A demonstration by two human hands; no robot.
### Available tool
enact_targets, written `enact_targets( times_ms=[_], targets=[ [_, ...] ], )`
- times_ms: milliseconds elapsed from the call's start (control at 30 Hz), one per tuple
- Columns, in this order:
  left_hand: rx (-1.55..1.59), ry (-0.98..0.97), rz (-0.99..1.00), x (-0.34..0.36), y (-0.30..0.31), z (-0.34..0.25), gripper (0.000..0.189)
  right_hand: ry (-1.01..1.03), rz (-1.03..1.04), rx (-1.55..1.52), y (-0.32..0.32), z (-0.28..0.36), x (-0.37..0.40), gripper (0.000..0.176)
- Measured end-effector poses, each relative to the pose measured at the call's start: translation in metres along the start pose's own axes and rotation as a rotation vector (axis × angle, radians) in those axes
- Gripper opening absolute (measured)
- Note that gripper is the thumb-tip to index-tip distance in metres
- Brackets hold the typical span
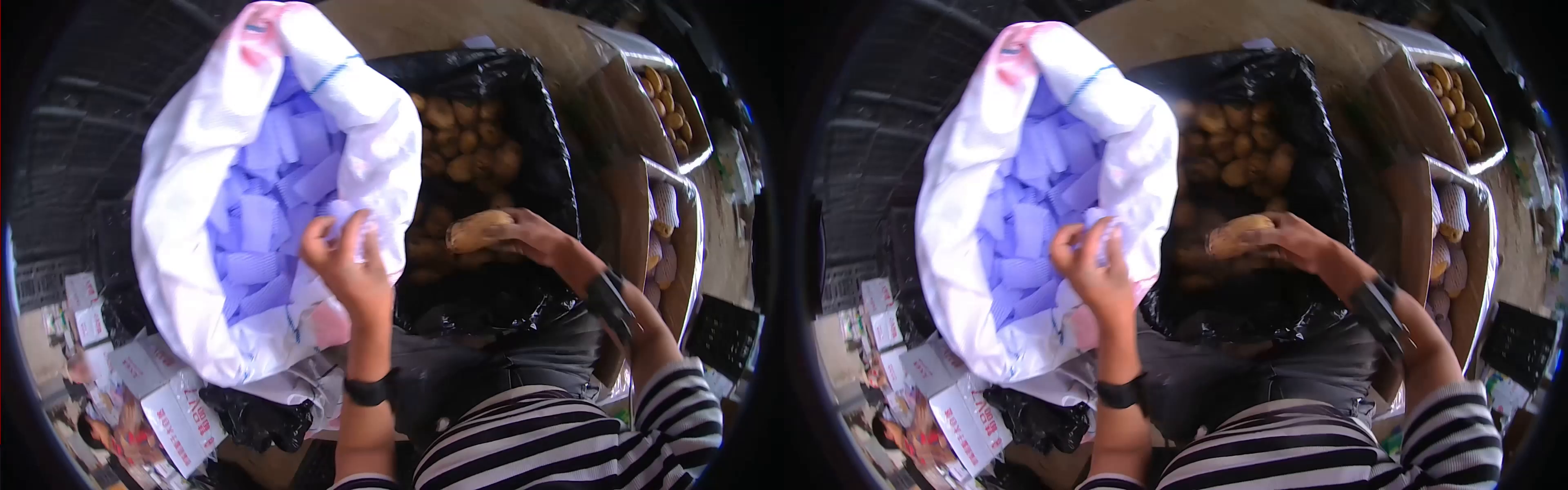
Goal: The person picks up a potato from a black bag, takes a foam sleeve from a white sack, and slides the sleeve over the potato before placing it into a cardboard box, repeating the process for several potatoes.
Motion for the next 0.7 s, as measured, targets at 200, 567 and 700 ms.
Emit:
enact_targets(
  times_ms=[200, 567, 700],
  targets=[
    [0.270, 0.059, 0.238, 0.055, -0.048, -0.057, 0.022, 0.266, 0.276, -0.786, -0.097, 0.033, 0.072, 0.066],
    [0.412, -0.331, 0.270, 0.073, -0.012, -0.133, 0.012, 0.411, -0.418, 0.069, -0.031, 0.012, 0.101, 0.045],
    [0.315, 0.096, 0.074, -0.015, -0.031, 0.037, 0.044, 0.523, -0.460, -0.303, 0.029, 0.002, 0.186, 0.059]
  ],
)
Point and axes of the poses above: each hand's wrist, its own x-axis away from the middle knuckle, its own y-axis out of the back of the hand, z = x × y, the point moved 9 cm from there along -x, towards the middle knuckle
